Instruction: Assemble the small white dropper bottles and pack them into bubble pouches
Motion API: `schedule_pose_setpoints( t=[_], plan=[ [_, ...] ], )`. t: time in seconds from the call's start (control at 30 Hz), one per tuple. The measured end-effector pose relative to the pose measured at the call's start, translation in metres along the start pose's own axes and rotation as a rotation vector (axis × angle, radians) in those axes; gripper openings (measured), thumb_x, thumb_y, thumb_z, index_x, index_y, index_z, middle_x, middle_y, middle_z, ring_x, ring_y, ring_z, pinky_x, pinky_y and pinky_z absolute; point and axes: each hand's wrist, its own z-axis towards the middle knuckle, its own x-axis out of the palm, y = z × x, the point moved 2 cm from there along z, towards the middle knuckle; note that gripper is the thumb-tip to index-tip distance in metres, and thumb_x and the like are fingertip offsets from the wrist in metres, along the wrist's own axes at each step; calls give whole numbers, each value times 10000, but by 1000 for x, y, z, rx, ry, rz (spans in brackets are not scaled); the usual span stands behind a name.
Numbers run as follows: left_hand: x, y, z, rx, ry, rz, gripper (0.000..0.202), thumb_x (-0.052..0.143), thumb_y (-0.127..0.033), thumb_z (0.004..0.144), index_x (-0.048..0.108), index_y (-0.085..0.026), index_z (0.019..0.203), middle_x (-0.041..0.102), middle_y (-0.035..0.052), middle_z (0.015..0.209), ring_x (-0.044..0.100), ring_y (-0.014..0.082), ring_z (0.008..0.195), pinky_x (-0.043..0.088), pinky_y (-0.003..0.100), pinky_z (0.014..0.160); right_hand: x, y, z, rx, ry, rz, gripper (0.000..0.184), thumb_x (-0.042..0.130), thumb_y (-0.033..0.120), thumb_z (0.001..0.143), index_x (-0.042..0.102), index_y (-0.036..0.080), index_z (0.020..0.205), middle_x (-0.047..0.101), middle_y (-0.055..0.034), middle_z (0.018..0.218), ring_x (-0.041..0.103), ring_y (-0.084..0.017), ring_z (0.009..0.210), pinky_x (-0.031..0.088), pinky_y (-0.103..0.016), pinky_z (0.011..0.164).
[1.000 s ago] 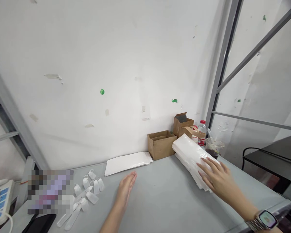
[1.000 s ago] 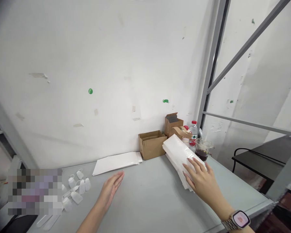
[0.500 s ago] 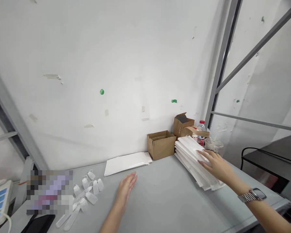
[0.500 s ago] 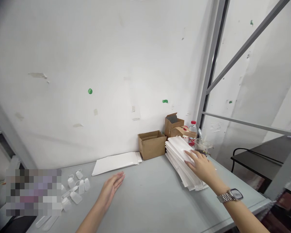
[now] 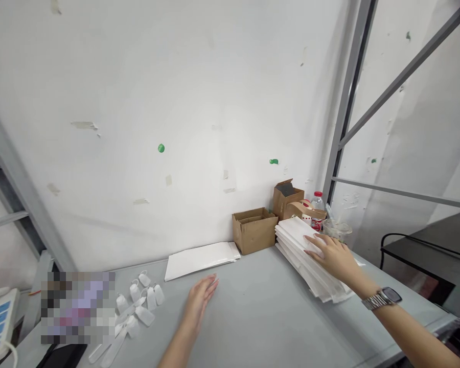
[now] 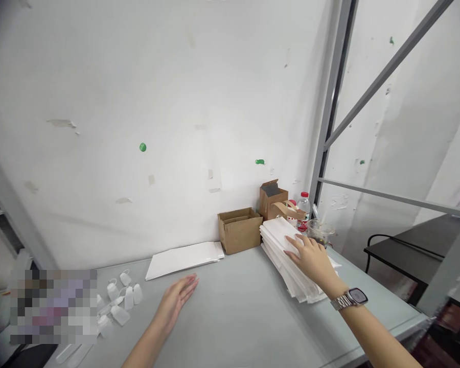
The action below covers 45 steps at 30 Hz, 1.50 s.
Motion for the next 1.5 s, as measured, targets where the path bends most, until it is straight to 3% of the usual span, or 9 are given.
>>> schedule_pose_setpoints(
  t=[0.33,0.53,0.67,0.8,0.97,1.07,1.23,1.37,1.5],
  plan=[
    [3,-1,-2,-27,-8,23,165,494,-200,793,643,-131,805,555,148,1209,593,215,1000,355,358,985,-13,4,0,42,-52,68,446,365,496,840,521,204,1139,594,-114,1085,561,-272,927,450,-389,736],
    [3,-1,-3,-23,-14,34,184,470,-182,806,646,-131,792,568,139,1194,595,214,998,374,366,969,-27,6,-1,23,-159,128,349,377,434,846,553,185,1016,594,-119,1038,558,-263,906,421,-381,729],
    [2,-1,-3,-14,-50,13,151,509,-164,783,654,-127,761,575,143,1183,595,219,998,401,348,947,-44,27,-4,8,-303,289,167,455,344,809,487,186,765,580,-111,919,555,-233,842,414,-340,690],
    [3,-2,-3,-8,-64,-10,137,526,-164,772,657,-130,753,571,144,1188,599,218,992,406,336,942,-50,65,-9,-48,-252,509,115,449,176,772,397,209,675,522,-66,806,523,-186,736,416,-308,660],
    [2,-1,-1,8,-71,10,144,523,-185,768,659,-138,780,567,136,1197,594,217,1002,409,336,927,-28,131,-7,-96,-83,761,144,409,62,728,428,204,748,478,-35,795,490,-160,701,431,-281,646],
    [-2,-1,2,43,-117,20,153,518,-198,764,658,-140,781,576,135,1183,582,219,1019,420,335,900,-2,175,7,-75,-7,864,303,331,-26,698,462,178,880,476,-57,860,508,-156,748,443,-278,688],
    [-8,-3,5,96,-188,6,164,540,-234,732,653,-139,804,615,135,1121,597,217,981,436,314,831,38,237,42,-229,253,773,445,433,37,721,455,171,1145,515,-107,1049,509,-197,959,405,-333,837],
    [-9,-6,4,126,-247,-15,167,534,-231,721,637,-146,821,622,116,1101,605,199,950,435,275,768,59,261,59,-285,335,730,533,562,325,747,427,169,1238,439,-174,1280,378,-307,1179,268,-490,955],
    [-12,-10,2,119,-341,-125,123,517,-180,719,605,-148,799,617,110,1088,625,169,882,432,232,696,67,262,63,-285,380,740,418,479,282,818,477,152,1215,473,-181,1272,416,-289,1171,240,-490,972]
  ],
)
